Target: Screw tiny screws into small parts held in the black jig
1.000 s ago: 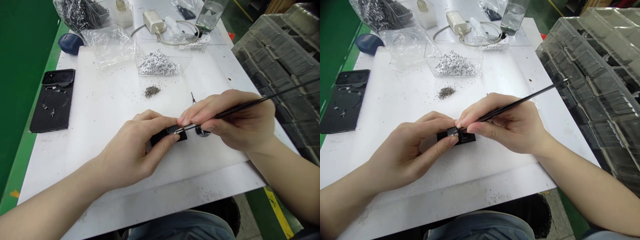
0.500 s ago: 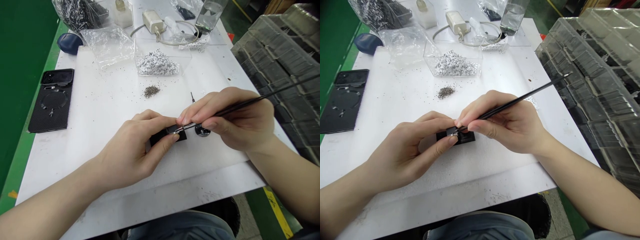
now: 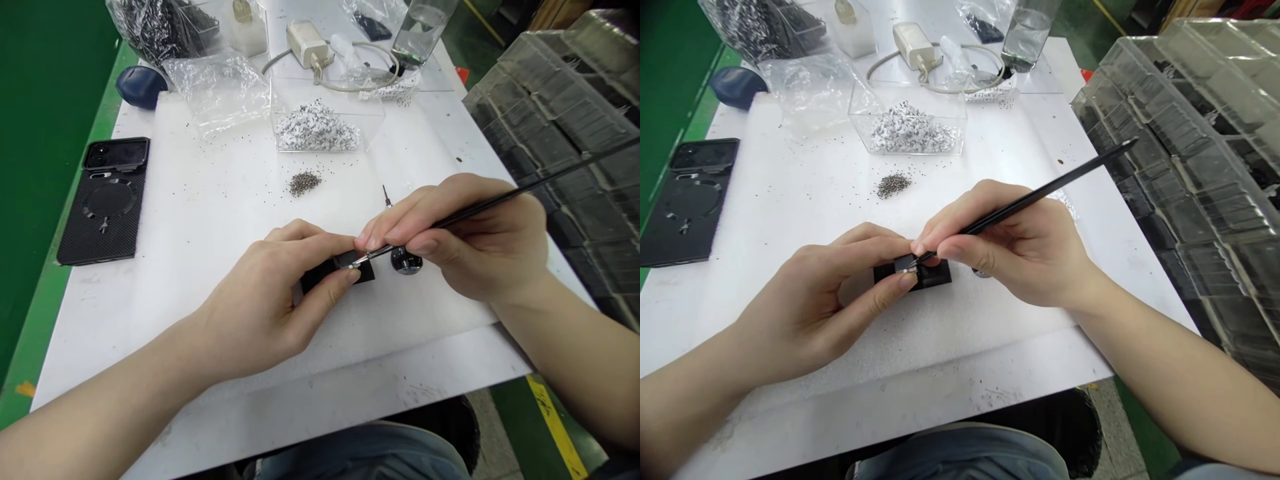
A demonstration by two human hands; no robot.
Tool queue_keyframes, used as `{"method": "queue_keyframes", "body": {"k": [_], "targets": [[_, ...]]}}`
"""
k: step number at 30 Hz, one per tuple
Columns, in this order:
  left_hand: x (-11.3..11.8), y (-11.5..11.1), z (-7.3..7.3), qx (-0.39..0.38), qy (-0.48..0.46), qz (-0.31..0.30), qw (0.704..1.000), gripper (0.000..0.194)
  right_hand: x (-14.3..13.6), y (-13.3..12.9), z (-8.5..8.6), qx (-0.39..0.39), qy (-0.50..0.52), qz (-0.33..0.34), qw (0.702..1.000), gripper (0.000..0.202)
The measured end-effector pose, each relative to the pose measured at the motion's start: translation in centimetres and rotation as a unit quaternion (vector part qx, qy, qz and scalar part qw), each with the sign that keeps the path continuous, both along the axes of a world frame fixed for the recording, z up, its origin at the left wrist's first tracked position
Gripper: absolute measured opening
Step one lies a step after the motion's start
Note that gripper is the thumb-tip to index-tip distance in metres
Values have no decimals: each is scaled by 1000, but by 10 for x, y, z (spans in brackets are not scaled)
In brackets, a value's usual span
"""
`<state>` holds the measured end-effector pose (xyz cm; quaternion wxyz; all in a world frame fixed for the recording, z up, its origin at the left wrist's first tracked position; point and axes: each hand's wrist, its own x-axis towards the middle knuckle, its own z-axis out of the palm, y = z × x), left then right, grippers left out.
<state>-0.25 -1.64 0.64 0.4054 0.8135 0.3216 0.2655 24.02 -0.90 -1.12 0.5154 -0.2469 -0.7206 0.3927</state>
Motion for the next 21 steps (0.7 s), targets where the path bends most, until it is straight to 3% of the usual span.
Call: {"method": "queue_keyframes", "body": {"k": [21], "targets": [[2,-2,0,-4,-7,15,1000,22,-1,3,-3,13,10,7,1000,15]]}}
